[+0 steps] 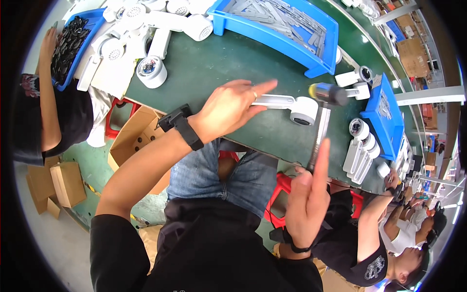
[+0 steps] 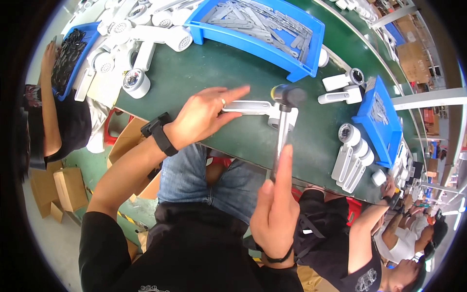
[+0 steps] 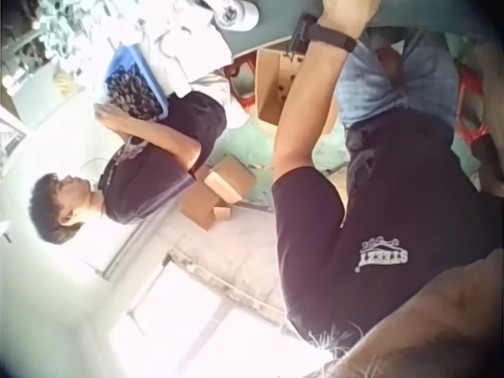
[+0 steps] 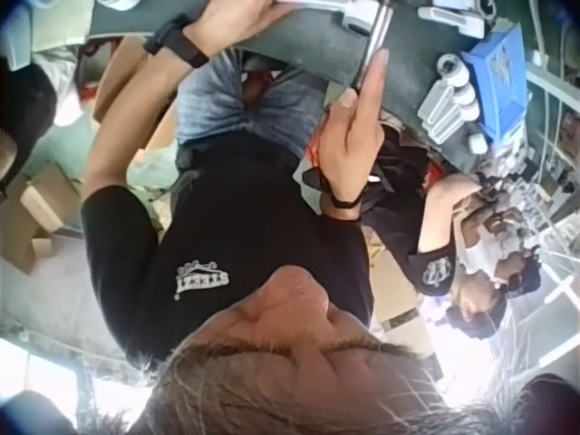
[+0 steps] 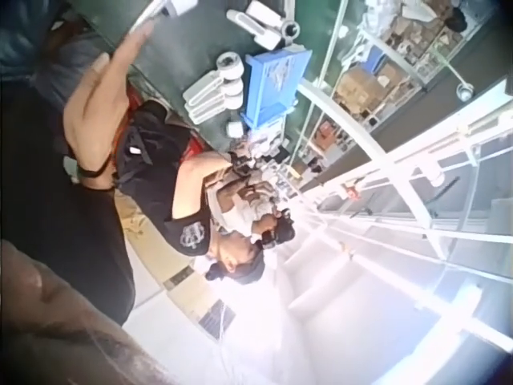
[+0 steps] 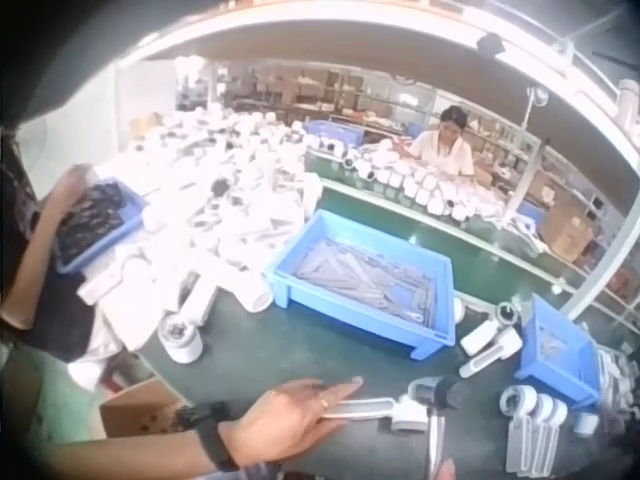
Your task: Assembling white plastic components by inserting metal pins using a small hammer on an industrial assembly line.
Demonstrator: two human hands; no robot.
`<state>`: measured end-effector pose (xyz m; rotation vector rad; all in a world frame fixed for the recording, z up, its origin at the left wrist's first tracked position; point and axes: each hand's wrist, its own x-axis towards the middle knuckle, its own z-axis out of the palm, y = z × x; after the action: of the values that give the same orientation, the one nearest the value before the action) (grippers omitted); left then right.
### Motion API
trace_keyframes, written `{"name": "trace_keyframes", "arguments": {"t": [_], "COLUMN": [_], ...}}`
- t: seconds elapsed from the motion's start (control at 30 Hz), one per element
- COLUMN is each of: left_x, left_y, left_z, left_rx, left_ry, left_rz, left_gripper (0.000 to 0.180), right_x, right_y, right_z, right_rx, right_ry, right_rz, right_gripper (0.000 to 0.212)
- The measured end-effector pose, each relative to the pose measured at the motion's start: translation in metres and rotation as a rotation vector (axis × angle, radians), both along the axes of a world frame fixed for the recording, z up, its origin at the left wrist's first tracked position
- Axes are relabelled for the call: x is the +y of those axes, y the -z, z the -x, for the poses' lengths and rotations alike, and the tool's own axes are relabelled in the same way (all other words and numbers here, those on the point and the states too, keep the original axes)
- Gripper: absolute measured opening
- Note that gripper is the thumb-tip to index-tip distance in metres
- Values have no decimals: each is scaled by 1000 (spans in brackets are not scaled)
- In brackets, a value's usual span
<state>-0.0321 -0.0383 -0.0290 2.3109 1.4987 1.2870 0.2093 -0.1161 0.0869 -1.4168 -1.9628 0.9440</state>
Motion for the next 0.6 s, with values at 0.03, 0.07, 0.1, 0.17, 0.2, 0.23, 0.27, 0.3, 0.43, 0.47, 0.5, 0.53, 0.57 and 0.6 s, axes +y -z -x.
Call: {"name": "trace_keyframes", "arguments": {"t": [0.03,0.07,0.1,0.17,0.2,0.23,0.27,0.3,0.43,0.47,0.5,0.53,0.57,0.6], "left_x": [-2,-3,-2,1,1,1,0,-2,1,1,1,2,2,2], "left_y": [-1,-4,-4,-1,0,0,1,3,-1,-1,-2,-4,-5,-4], "left_z": [-3,-6,-6,-9,-8,-9,-4,-4,-6,-7,-7,-8,-8,-8], "left_rx": [-96,-195,-199,-214,-214,-238,-259,-259,-274,-307,-303,-305,-307,-303], "left_ry": [-58,-107,-109,-49,-53,-46,-48,-57,-45,-39,-36,-35,-34,-27], "left_rz": [117,231,228,267,267,281,297,299,288,337,331,339,345,338], "left_gripper": [71,89,89,113,113,114,115,115,117,118,118,119,120,120], "right_x": [-4,-6,-6,13,23,27,27,22,24,28,18,19,21,23], "right_y": [-5,-8,-4,38,48,43,29,12,24,27,20,24,33,37], "right_z": [0,0,-2,-5,1,3,7,6,-3,-3,-9,-7,0,6], "right_rx": [54,104,108,-39,-180,-390,-385,-219,-139,-283,-181,-177,-137,-98], "right_ry": [8,24,-4,-69,-139,-118,-130,-74,-101,-210,-192,-187,-221,-253], "right_rz": [-8,-18,-48,-109,-161,-14,-15,59,18,-43,-3,-9,-156,-303], "right_gripper": [58,58,57,58,60,61,61,61,61,61,61,61,62,62]}}
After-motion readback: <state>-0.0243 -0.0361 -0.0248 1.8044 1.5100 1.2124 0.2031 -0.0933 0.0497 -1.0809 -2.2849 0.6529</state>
